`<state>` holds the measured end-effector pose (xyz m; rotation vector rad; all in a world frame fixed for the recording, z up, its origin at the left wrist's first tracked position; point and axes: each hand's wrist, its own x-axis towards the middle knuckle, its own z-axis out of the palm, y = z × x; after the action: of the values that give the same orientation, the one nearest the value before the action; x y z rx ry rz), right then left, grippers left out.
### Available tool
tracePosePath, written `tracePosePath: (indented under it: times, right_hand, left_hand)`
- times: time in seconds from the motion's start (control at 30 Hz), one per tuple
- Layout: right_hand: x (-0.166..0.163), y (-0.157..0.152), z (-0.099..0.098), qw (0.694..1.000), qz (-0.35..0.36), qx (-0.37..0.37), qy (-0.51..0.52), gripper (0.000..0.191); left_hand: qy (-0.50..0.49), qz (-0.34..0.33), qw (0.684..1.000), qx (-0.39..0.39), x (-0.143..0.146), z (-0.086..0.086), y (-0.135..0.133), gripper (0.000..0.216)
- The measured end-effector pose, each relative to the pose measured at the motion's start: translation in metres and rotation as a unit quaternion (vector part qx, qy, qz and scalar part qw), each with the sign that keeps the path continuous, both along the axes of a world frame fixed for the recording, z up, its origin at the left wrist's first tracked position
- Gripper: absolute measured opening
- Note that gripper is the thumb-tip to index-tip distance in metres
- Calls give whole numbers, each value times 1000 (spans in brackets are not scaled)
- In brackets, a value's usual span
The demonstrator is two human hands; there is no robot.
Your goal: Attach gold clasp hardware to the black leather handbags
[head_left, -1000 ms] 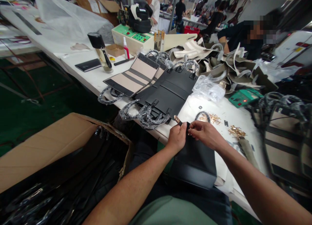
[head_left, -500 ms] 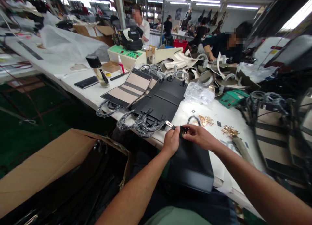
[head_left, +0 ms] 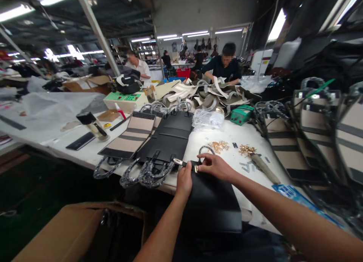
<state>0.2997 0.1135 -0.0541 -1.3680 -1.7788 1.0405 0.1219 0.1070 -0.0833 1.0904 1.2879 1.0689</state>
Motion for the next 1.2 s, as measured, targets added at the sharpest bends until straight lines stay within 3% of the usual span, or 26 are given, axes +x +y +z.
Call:
tracePosePath:
  times: [0.17,0.3,0.4,0.63,0.93,1.07,1.2]
  right_hand:
    - [62,11,-8,963,-201,95,-150,34]
    - [114,31,-24,947,-227,74,-216,35]
    - [130,45,-37,942,-213,56,-253,35]
    - [134,56,-42,935,-177,48,-303,37]
    - [147,22,-23,932,-193,23,-307,18]
    - [130,-3,-11,951,-200,19,-233,29]
    - [82,-22,-12,967,-251,21,-20,40]
  left_hand:
    - [-1,9,999,-37,1,5,7,50]
    - [-18,-7,998,-52,4,10,7,41]
    - [-42,-34,994,-91,4,11,6,44]
    - [-121,-61,972,-191,-3,4,13,46]
    - [-237,-123,909,-321,-5,17,9,55]
    - [-260,-108,908,-310,-5,17,13,63]
    - [-268,-101,910,-299,-1,12,17,64]
